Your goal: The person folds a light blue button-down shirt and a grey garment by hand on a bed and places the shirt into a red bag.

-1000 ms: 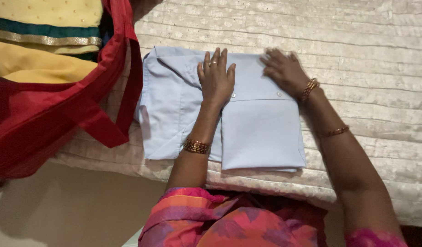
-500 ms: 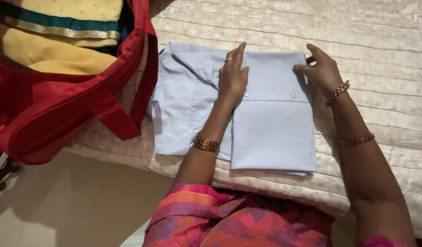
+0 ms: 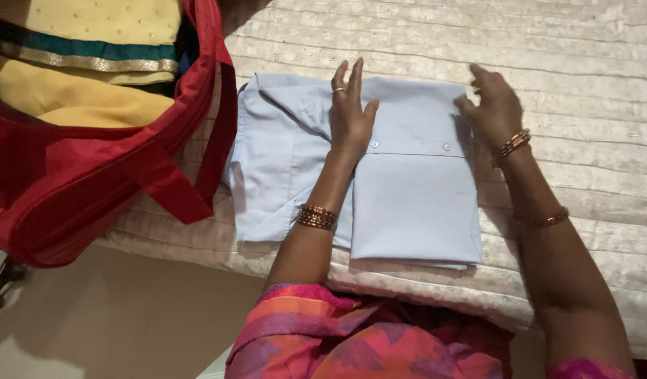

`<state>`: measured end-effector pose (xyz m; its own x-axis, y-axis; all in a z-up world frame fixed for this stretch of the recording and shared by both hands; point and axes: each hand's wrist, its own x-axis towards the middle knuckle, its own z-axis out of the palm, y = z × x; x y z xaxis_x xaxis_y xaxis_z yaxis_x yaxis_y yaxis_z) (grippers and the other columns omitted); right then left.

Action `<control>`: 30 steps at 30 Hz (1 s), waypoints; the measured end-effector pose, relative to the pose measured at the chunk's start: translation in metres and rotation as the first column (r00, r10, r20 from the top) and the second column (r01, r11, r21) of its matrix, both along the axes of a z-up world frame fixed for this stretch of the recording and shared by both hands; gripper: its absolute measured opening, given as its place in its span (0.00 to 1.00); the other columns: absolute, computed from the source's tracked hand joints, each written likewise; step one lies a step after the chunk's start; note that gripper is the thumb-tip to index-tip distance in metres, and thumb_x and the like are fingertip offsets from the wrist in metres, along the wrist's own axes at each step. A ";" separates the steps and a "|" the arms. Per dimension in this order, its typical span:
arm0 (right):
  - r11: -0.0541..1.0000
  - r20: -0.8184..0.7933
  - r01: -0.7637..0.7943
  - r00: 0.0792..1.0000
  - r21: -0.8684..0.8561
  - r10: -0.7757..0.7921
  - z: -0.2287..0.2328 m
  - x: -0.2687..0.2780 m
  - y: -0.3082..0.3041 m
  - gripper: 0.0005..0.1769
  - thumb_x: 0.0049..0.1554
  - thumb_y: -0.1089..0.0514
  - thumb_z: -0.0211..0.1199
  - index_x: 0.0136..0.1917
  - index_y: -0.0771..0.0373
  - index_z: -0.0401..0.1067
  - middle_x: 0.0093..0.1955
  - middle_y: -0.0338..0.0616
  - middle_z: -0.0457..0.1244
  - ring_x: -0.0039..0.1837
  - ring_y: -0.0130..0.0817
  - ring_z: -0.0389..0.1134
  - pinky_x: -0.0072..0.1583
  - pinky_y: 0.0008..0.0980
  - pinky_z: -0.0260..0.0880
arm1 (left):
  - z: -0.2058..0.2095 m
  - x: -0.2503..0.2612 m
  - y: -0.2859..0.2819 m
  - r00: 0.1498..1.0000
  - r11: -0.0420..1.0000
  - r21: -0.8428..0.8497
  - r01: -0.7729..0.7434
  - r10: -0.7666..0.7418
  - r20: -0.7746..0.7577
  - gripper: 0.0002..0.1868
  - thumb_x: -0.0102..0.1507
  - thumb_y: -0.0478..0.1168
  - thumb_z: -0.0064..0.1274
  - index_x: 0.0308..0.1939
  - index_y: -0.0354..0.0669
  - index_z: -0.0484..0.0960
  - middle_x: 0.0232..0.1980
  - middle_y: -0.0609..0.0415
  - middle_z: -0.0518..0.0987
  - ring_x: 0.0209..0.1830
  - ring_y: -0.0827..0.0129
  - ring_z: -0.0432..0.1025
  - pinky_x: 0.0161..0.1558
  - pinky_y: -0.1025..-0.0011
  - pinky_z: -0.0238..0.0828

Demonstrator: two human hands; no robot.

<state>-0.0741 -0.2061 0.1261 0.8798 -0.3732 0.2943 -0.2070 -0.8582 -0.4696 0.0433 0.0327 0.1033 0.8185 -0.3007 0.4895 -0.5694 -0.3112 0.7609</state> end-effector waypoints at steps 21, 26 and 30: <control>0.989 0.005 -0.144 0.989 -0.034 0.145 -0.043 0.017 -0.024 0.31 0.66 0.46 0.57 0.77 0.61 0.61 0.80 0.55 0.54 0.80 0.50 0.52 0.76 0.48 0.50 | -0.003 -0.006 0.012 0.960 0.984 0.174 -0.049 -0.002 0.279 0.25 0.71 0.52 0.46 0.70 0.49 0.73 0.73 0.52 0.71 0.77 0.55 0.60 0.73 0.47 0.49; 0.999 -0.072 0.037 0.997 0.034 -0.034 -0.031 0.009 -0.010 0.37 0.64 0.49 0.62 0.81 0.60 0.57 0.70 0.58 0.62 0.70 0.51 0.64 0.69 0.44 0.64 | 0.017 -0.082 0.048 0.911 0.921 0.222 0.319 -0.363 0.197 0.20 0.66 0.46 0.57 0.60 0.47 0.81 0.56 0.54 0.82 0.57 0.56 0.76 0.66 0.55 0.70; 0.995 0.032 0.033 0.999 0.091 -0.036 -0.025 0.008 -0.003 0.46 0.58 0.54 0.71 0.81 0.62 0.51 0.65 0.63 0.63 0.63 0.51 0.68 0.61 0.43 0.71 | 0.012 -0.189 0.075 0.801 0.830 0.385 0.404 -0.524 0.290 0.22 0.64 0.49 0.58 0.61 0.50 0.79 0.62 0.55 0.80 0.70 0.52 0.69 0.69 0.38 0.54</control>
